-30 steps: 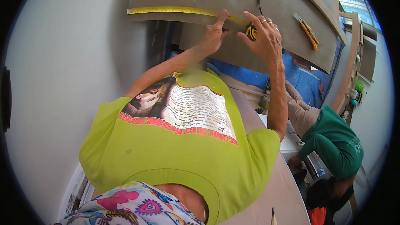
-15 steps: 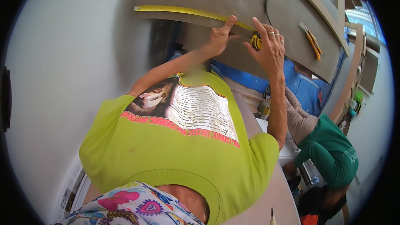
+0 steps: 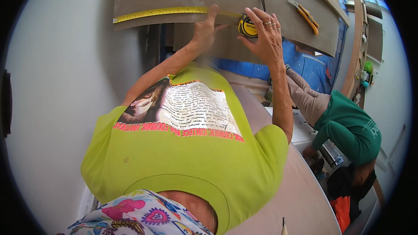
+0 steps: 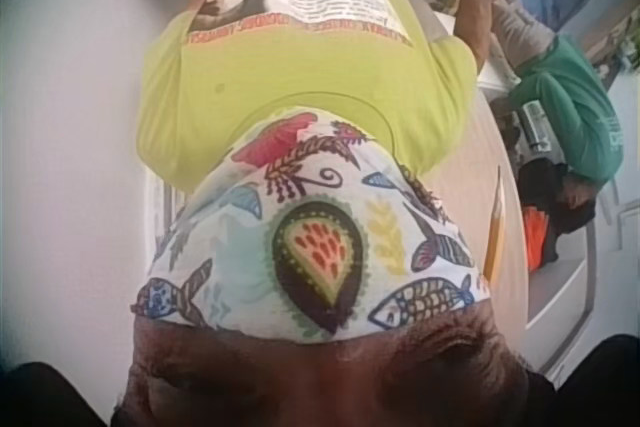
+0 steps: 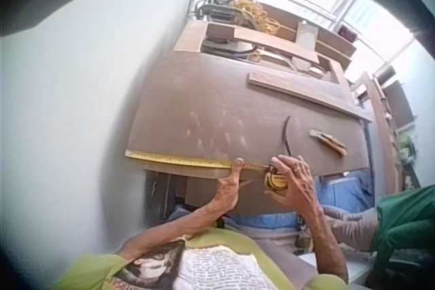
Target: The person measures and marks a large curved wooden panel using a tape measure, pencil, and straightedge. They then use a utility knife to cut along the marked line. Another person is visible in the background working on a different piece.
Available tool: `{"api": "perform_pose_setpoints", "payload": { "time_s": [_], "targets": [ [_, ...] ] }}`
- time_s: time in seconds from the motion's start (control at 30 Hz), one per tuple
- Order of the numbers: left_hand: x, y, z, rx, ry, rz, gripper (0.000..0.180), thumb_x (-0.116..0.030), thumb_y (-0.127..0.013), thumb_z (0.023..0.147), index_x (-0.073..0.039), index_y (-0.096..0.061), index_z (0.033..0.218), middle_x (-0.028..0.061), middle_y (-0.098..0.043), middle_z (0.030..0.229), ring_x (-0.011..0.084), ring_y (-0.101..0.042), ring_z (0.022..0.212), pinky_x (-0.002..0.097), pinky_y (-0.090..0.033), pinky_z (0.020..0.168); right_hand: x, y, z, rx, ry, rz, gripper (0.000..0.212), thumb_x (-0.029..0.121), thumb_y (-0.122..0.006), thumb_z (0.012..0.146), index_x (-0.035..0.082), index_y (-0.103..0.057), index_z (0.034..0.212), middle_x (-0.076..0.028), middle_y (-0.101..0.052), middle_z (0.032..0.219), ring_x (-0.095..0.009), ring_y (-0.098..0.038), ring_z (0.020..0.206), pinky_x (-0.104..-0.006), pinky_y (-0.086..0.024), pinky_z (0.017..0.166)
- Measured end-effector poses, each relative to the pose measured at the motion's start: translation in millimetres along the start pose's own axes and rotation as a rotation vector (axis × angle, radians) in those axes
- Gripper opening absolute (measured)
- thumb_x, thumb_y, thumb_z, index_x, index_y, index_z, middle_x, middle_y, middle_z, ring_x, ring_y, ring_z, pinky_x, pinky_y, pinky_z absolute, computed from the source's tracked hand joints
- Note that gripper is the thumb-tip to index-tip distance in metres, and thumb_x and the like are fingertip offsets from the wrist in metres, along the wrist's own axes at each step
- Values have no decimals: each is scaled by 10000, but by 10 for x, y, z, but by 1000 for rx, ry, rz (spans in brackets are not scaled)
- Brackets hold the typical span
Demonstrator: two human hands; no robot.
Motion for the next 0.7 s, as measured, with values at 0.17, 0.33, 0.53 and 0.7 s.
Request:
{"api": "perform_pose_setpoints", "payload": {
  "time_s": [0.17,0.33,0.53,0.7],
  "targets": [
    [9,9,14,1,6,-12,468,-403,-748,902,-92,-567,1201,50,-613,1119,181,-645,997,400,-630,786,-22,-26,-25,11,0,48,837,292,-861,707,235,-481,1451,-29,-551,1350,-266,-529,1261,-517,-321,1168],
    [14,35,31,0,11,-3,465,-404,-751,900,-92,-571,1195,52,-616,1102,174,-644,994,393,-630,778,-27,-40,22,64,-17,45,852,284,-862,704,229,-471,1459,-24,-548,1359,-254,-507,1287,-519,-301,1181],
    [-202,-84,-76,6,-67,119,477,-416,-580,1013,-20,-560,1277,101,-635,1196,212,-655,1082,410,-575,950,-17,-78,-21,1,-3,-14,887,315,-871,692,223,-458,1471,-22,-528,1407,-244,-471,1340,-519,-262,1201],
    [-35,66,56,-1,-54,24,440,-399,-687,946,-81,-558,1221,58,-610,1132,185,-641,1009,399,-613,828,118,364,87,-123,45,6,827,330,-858,734,145,-487,1450,-87,-534,1430,-278,-475,1356,-494,-274,1192]
  ]
}}
Point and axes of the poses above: each hand's wrist, its own z-axis towards the middle knuckle, its own y-axis out of the back of the hand, x = y × z, the point moved 10 cm from there along z, towards the middle knuckle
